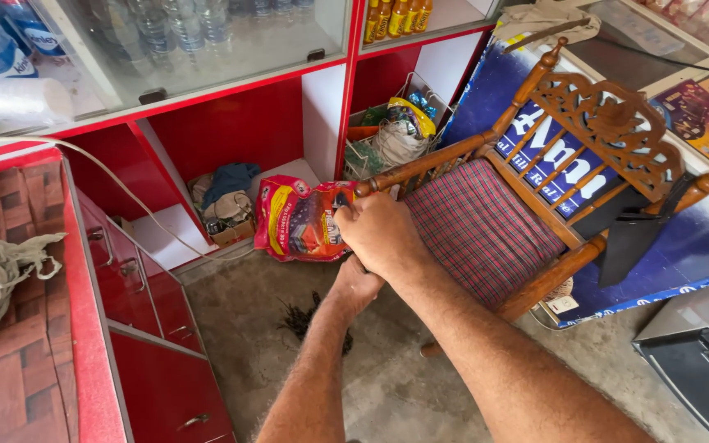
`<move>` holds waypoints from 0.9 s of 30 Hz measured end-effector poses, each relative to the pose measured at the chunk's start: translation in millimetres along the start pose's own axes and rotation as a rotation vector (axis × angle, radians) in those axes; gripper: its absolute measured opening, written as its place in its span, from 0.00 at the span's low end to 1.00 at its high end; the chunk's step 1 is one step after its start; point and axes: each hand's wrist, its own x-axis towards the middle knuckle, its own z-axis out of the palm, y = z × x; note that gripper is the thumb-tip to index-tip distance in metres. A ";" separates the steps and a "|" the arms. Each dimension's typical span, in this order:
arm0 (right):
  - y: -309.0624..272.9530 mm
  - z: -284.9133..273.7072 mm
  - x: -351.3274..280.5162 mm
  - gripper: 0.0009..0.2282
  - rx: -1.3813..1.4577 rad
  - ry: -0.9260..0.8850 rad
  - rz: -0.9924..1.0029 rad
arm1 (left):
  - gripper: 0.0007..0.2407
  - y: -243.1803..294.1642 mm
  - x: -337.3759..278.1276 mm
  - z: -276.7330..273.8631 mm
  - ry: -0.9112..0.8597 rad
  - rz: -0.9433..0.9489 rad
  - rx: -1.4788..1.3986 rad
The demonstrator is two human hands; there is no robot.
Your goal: Cleaning and mopping the floor in a grocery store area.
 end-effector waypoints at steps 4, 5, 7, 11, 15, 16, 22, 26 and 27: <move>-4.8 -11.8 -10.1 0.14 0.000 -0.061 0.039 | 0.14 -2.7 -2.9 6.9 -0.008 -0.127 -0.032; -4.4 -14.2 -11.5 0.14 0.009 -0.062 0.030 | 0.12 -9.1 0.8 7.4 -0.034 -0.094 -0.018; -3.7 -14.8 -14.8 0.13 0.022 -0.065 0.026 | 0.11 -24.5 6.6 8.3 -0.062 -0.066 -0.001; 4.4 -15.5 -17.0 0.13 0.020 -0.008 -0.022 | 0.09 -50.8 23.7 20.0 -0.146 0.048 -0.013; 10.5 -5.0 -18.9 0.14 -0.003 0.045 -0.091 | 0.09 -67.7 23.2 17.2 -0.179 0.138 -0.160; 6.8 -6.2 -19.8 0.14 -0.002 0.052 -0.089 | 0.09 -58.3 18.4 14.5 -0.184 0.142 -0.156; -2.9 -9.3 -30.8 0.14 0.015 -0.013 -0.008 | 0.13 -12.0 -11.0 3.4 -0.200 0.048 -0.003; 5.7 -4.7 -34.9 0.14 -0.040 0.012 -0.075 | 0.13 -30.9 -6.6 9.8 -0.154 0.122 0.130; 8.9 -3.5 -36.1 0.13 -0.058 0.022 -0.099 | 0.13 -41.0 -3.1 13.2 -0.157 0.122 0.108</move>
